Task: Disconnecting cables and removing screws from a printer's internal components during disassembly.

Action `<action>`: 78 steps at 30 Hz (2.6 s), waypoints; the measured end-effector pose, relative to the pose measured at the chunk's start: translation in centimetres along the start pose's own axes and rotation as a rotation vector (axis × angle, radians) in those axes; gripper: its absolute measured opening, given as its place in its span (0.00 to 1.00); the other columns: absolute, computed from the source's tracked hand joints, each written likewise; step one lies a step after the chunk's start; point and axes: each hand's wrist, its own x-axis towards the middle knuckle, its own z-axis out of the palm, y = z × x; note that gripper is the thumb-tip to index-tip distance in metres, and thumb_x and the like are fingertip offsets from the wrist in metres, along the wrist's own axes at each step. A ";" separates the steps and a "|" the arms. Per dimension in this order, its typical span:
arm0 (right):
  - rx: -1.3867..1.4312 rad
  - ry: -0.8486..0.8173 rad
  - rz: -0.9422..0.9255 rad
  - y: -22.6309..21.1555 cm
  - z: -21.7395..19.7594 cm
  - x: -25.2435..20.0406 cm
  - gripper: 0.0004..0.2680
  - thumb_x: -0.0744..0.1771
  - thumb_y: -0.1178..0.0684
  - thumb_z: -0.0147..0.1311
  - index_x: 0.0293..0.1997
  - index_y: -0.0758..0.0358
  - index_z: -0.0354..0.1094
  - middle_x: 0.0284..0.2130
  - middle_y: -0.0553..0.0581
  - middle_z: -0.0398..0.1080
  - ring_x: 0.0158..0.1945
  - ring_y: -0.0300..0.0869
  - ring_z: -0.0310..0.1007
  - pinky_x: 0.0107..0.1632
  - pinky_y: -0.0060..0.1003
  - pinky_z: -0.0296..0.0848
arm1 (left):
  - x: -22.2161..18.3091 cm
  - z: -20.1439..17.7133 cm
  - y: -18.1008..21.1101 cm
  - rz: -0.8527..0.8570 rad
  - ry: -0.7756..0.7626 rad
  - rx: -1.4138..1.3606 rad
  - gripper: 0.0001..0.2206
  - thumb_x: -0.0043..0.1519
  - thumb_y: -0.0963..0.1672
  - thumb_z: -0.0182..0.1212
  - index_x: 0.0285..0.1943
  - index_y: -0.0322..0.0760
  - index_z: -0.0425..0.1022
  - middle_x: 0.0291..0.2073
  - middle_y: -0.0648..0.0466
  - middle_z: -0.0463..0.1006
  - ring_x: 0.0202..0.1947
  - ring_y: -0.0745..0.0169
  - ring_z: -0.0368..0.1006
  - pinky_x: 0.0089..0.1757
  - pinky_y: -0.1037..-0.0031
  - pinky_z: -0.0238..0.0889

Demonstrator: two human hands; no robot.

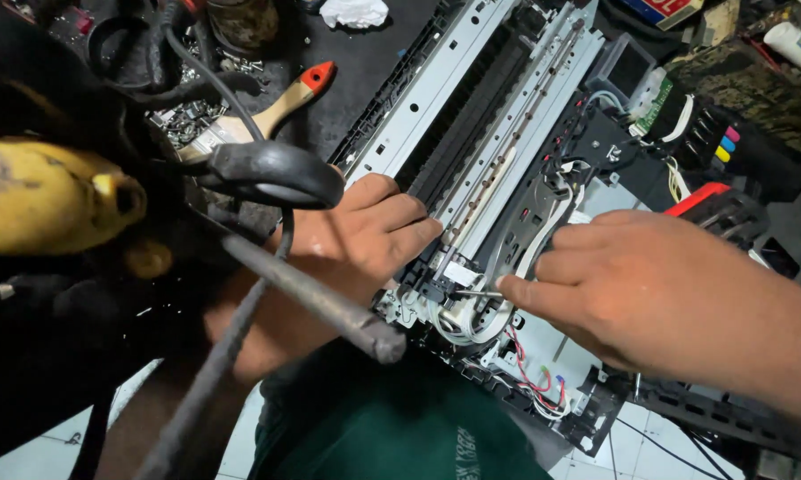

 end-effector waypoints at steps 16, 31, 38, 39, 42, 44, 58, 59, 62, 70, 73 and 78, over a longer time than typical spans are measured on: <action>-0.045 0.009 0.017 -0.3 0.6 0.2 0.18 0.64 0.52 0.56 0.61 0.54 0.67 0.29 0.44 0.75 0.36 0.50 0.71 0.32 0.51 0.71 | 0.5 -1.1 -0.2 0.030 -0.033 -0.247 0.12 0.58 0.38 0.64 0.48 0.49 0.80 0.36 0.64 0.78 0.37 0.65 0.72 0.30 0.75 0.63; -0.157 0.071 -0.051 -0.4 1.2 -0.3 0.22 0.60 0.58 0.61 0.61 0.57 0.66 0.30 0.45 0.74 0.36 0.48 0.69 0.32 0.47 0.72 | 0.4 -0.6 0.0 0.001 -0.019 -0.270 0.15 0.62 0.38 0.57 0.55 0.47 0.79 0.40 0.62 0.79 0.42 0.62 0.74 0.46 0.68 0.67; -0.370 0.267 -0.081 -1.6 0.6 -0.1 0.15 0.63 0.62 0.59 0.55 0.59 0.68 0.24 0.47 0.65 0.28 0.46 0.64 0.28 0.42 0.64 | -0.2 0.9 -0.1 0.028 -0.049 -0.321 0.16 0.60 0.38 0.60 0.56 0.49 0.81 0.44 0.63 0.80 0.44 0.60 0.71 0.47 0.63 0.64; -0.369 0.266 -0.080 -1.8 0.2 0.1 0.15 0.63 0.62 0.59 0.55 0.59 0.68 0.24 0.47 0.65 0.28 0.46 0.64 0.28 0.42 0.64 | -0.2 0.6 0.0 0.029 -0.049 -0.322 0.16 0.60 0.38 0.60 0.56 0.49 0.81 0.44 0.63 0.80 0.44 0.60 0.71 0.47 0.63 0.64; -0.481 0.446 -0.070 -2.4 -0.6 0.6 0.07 0.67 0.61 0.59 0.48 0.57 0.71 0.21 0.46 0.62 0.25 0.44 0.60 0.28 0.38 0.57 | 0.0 -0.1 0.1 -0.211 -0.285 -0.590 0.08 0.63 0.39 0.42 0.43 0.45 0.66 0.42 0.52 0.68 0.54 0.51 0.66 0.67 0.55 0.50; -0.586 0.502 -0.109 -2.5 -0.9 0.8 0.04 0.69 0.60 0.55 0.45 0.56 0.72 0.19 0.46 0.61 0.24 0.41 0.58 0.28 0.35 0.52 | 0.3 -0.6 -0.2 0.006 -0.124 -0.322 0.16 0.64 0.39 0.52 0.59 0.43 0.75 0.45 0.59 0.77 0.49 0.59 0.72 0.51 0.64 0.64; -0.486 0.498 -0.036 -3.2 -0.6 -1.1 0.09 0.66 0.64 0.61 0.49 0.58 0.71 0.20 0.47 0.61 0.25 0.41 0.60 0.27 0.36 0.53 | 0.6 -1.2 -0.5 0.019 -0.212 -0.527 0.20 0.60 0.39 0.54 0.62 0.47 0.75 0.49 0.59 0.80 0.50 0.55 0.72 0.49 0.61 0.61; -0.407 0.455 -0.015 -3.2 -0.8 -1.4 0.13 0.65 0.65 0.63 0.52 0.57 0.71 0.22 0.47 0.65 0.26 0.41 0.63 0.27 0.37 0.57 | 0.6 -1.4 -0.4 0.017 -0.188 -0.541 0.21 0.57 0.36 0.51 0.57 0.45 0.78 0.47 0.58 0.80 0.47 0.55 0.73 0.46 0.61 0.62; -0.211 0.327 0.002 -3.2 -1.2 -1.2 0.16 0.63 0.61 0.59 0.57 0.57 0.67 0.24 0.48 0.66 0.27 0.46 0.64 0.26 0.44 0.62 | 0.7 -1.5 0.1 -0.344 -0.445 -1.247 0.11 0.66 0.40 0.41 0.48 0.44 0.71 0.38 0.60 0.67 0.42 0.71 0.66 0.49 0.77 0.61; 0.027 -0.109 0.109 -1.9 -4.3 4.0 0.05 0.62 0.54 0.55 0.36 0.45 0.68 0.22 0.41 0.73 0.30 0.46 0.72 0.30 0.48 0.73 | -0.9 -0.1 1.2 -0.422 0.074 -2.722 0.25 0.59 0.61 0.60 0.34 0.45 0.54 0.31 0.58 0.56 0.37 0.62 0.54 0.42 0.71 0.53; 0.032 -0.144 0.130 -1.5 -4.6 4.8 0.04 0.62 0.54 0.51 0.31 0.44 0.67 0.20 0.41 0.71 0.29 0.48 0.71 0.29 0.49 0.69 | -1.1 1.3 1.4 -0.399 0.061 -2.648 0.25 0.60 0.62 0.51 0.35 0.44 0.54 0.32 0.55 0.57 0.38 0.58 0.56 0.39 0.70 0.54; 0.079 -0.106 0.107 -1.0 -4.6 5.7 0.04 0.62 0.54 0.50 0.25 0.46 0.65 0.18 0.42 0.71 0.28 0.48 0.70 0.28 0.48 0.68 | -0.6 1.3 -0.2 -0.032 -0.116 -0.994 0.55 0.61 0.64 -0.02 0.54 0.22 0.74 0.40 0.47 0.72 0.42 0.55 0.64 0.44 0.68 0.60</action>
